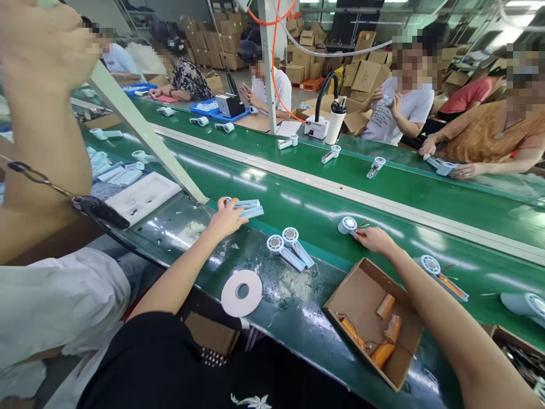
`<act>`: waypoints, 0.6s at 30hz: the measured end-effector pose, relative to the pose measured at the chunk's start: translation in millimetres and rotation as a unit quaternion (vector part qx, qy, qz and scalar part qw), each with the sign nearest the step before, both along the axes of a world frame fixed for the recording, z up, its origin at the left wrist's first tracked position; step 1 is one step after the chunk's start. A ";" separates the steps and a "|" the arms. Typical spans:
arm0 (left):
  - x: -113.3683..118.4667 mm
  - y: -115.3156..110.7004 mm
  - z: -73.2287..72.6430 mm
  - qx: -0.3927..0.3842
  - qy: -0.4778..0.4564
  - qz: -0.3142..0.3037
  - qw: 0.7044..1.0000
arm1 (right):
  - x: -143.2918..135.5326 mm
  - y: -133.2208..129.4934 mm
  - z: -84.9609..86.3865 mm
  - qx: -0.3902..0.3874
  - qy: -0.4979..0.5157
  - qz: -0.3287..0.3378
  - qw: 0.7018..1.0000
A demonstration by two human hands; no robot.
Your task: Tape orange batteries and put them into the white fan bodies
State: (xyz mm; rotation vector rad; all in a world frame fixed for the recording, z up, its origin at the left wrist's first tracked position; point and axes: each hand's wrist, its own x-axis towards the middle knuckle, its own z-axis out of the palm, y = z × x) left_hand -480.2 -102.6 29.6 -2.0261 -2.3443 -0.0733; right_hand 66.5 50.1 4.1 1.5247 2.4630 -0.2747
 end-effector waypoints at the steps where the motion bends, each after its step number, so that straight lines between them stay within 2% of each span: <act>1: 10.3 -23.7 -2.0 0.016 0.004 -0.026 1.000 | 1.4 -0.4 -0.4 0.002 -0.001 0.002 1.000; 4: 37.7 -75.2 -0.4 -0.014 0.000 -0.054 0.998 | 4.3 -3.9 0.7 0.010 -0.003 0.013 1.000; 6: 51.1 -92.8 6.2 -0.065 -0.003 -0.046 0.997 | 5.7 -6.5 2.8 0.014 -0.002 0.023 1.000; 8: 59.6 -106.3 13.6 -0.069 0.003 -0.043 0.997 | 8.1 -7.5 5.2 0.014 0.004 0.034 0.999; 11: 65.2 -135.8 18.8 -0.054 -0.025 -0.111 0.992 | 17.1 -4.7 9.5 0.009 0.019 0.047 0.999; 13: 64.7 -161.1 15.4 -0.100 -0.066 -0.178 0.977 | 25.7 -3.2 14.4 0.014 0.030 0.045 0.998; 15: 63.0 -185.0 7.9 -0.146 -0.092 -0.214 0.962 | 31.6 -8.9 22.9 0.036 0.047 0.040 0.997; 18: 67.1 -212.4 -2.2 -0.108 -0.106 -0.235 0.960 | 25.8 -47.4 44.3 0.124 0.101 0.051 0.986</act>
